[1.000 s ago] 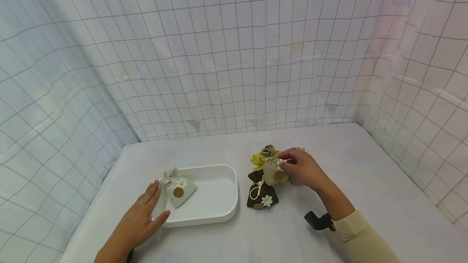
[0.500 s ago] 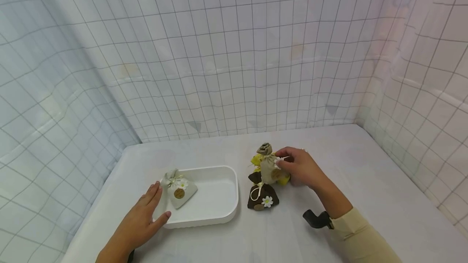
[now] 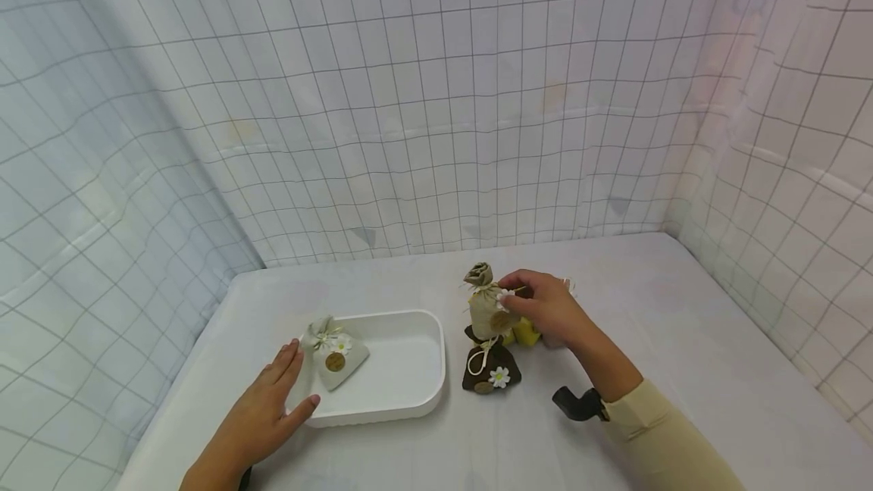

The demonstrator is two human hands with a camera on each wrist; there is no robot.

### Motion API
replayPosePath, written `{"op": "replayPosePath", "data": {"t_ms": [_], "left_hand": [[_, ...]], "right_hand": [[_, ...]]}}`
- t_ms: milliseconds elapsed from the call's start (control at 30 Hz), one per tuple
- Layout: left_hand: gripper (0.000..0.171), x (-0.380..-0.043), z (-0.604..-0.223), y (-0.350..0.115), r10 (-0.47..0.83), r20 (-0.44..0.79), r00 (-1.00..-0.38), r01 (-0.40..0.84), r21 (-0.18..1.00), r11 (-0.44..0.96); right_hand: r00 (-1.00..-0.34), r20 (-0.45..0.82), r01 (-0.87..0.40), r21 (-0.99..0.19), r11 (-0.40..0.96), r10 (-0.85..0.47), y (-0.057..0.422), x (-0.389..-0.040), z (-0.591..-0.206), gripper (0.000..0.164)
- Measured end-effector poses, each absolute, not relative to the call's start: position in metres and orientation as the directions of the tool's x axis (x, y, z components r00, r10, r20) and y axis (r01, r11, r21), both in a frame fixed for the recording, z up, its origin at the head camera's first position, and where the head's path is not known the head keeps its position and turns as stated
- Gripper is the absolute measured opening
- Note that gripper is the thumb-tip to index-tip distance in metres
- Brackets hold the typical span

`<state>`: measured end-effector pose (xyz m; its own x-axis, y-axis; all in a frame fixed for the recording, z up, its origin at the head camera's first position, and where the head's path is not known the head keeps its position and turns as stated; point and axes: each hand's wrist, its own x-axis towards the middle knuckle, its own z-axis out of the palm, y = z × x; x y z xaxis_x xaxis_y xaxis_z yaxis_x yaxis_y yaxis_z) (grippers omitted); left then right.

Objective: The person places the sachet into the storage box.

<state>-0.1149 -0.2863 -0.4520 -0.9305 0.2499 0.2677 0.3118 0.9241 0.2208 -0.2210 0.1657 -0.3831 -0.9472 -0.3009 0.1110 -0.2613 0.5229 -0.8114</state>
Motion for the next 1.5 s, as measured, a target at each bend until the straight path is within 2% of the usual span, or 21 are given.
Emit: {"op": "replayPosePath", "data": {"t_ms": [833, 1300, 1500], "left_hand": [[0.081, -0.116, -0.456, -0.288, 0.267, 0.3, -0.916, 0.337, 0.209, 0.918], [0.081, -0.117, -0.454, -0.289, 0.258, 0.271, -0.927, 0.32, 0.215, 0.923], [0.08, -0.116, -0.455, -0.289, 0.271, 0.304, -0.913, 0.339, 0.201, 0.919]], "right_hand": [[-0.911, 0.108, -0.305, -0.826, 0.474, -0.398, 0.116, -0.226, -0.381, 0.028], [-0.901, 0.083, -0.271, -0.875, 0.402, -0.425, 0.08, -0.236, -0.399, 0.024], [-0.895, 0.074, -0.258, -0.89, 0.375, -0.441, 0.066, -0.24, -0.4, 0.024]]}}
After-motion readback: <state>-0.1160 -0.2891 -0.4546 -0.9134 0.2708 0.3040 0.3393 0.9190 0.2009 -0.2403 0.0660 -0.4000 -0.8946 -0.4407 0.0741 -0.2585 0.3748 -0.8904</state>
